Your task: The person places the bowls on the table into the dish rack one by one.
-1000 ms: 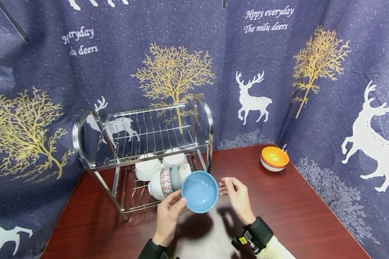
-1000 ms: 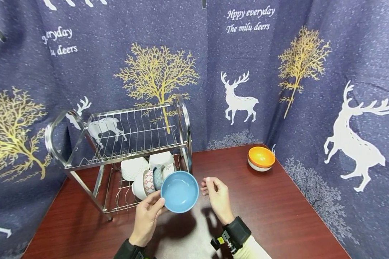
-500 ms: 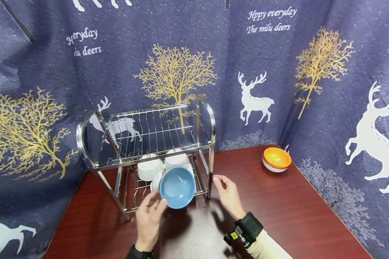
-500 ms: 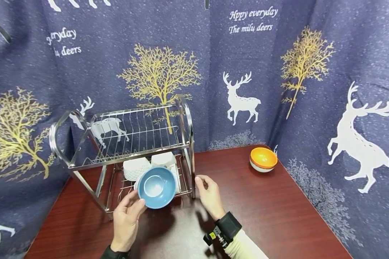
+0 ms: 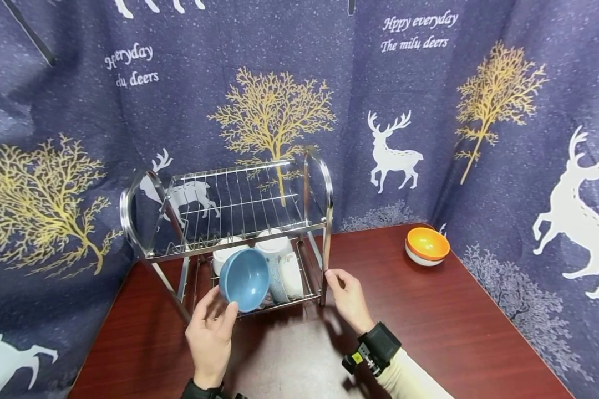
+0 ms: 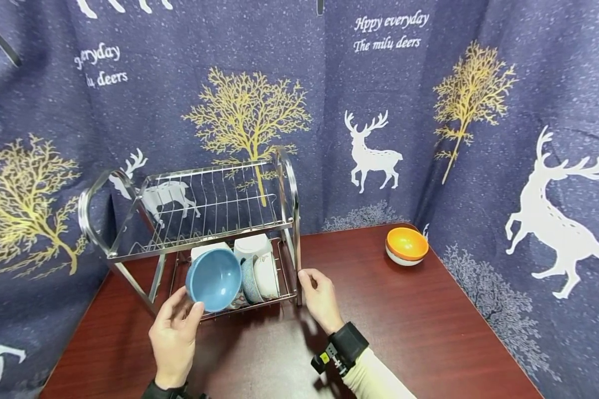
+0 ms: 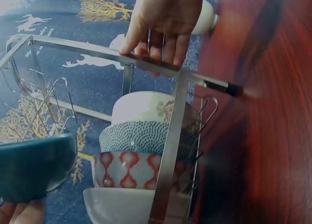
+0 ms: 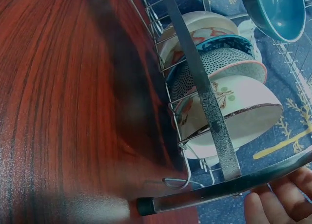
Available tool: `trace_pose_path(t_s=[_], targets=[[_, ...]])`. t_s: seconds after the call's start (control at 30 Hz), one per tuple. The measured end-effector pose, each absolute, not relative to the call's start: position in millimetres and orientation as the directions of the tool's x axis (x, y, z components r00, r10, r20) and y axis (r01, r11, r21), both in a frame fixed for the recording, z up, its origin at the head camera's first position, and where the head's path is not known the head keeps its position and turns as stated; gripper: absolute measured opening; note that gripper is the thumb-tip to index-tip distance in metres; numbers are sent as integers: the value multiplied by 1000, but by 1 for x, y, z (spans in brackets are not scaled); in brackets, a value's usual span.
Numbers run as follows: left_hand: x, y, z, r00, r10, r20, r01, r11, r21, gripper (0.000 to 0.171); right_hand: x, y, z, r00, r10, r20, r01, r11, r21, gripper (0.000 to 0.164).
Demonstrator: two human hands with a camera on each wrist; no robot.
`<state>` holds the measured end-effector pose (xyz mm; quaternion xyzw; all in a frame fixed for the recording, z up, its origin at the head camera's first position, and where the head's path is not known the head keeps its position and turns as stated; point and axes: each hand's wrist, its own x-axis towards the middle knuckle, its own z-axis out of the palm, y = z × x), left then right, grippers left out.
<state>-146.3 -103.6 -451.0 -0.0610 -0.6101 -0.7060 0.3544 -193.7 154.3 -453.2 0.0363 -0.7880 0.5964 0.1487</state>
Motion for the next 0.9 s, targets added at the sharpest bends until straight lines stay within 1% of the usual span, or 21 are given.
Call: trace_pose_path(t_s=[0.1,0.17,0.27,0.4,0.57,0.63,0.7,0.77,0.9], targets=[[-146,-106,-449,-699,-457,550,583,82,808,48,-194,154,-455,-952,111,287,-244,294,-924,18],[-145,-106,-446,-653,-468,596,607,149,781,50,-194,154,-455,-950,105,294,-253,296,-921,19],[-140,-102,-433,-568,-470,676,622,294,726,51,-194,153,-455,-946,106,306,-263,298,-917,19],[-136,-100,-421,-496,-474,727,584,438,684,50,-194,152,-453,-942,110,318,-273,303,-913,19],[-146,-111,-438,-415,-430,802,565,569,598,54,-196,153,-458,-946,106,305,-263,293,-919,19],[-151,-115,-447,-406,-410,817,533,620,576,56,-201,154,-467,-947,111,303,-262,286,-922,20],[-154,-119,-454,-421,-405,812,493,649,580,57,-206,156,-477,-945,118,307,-263,286,-921,20],[-156,-121,-459,-451,-407,794,457,659,597,57,-210,158,-486,-943,123,308,-263,288,-921,21],[-158,-122,-466,-508,-426,749,397,655,642,54,-212,159,-490,-942,123,311,-267,283,-921,23]])
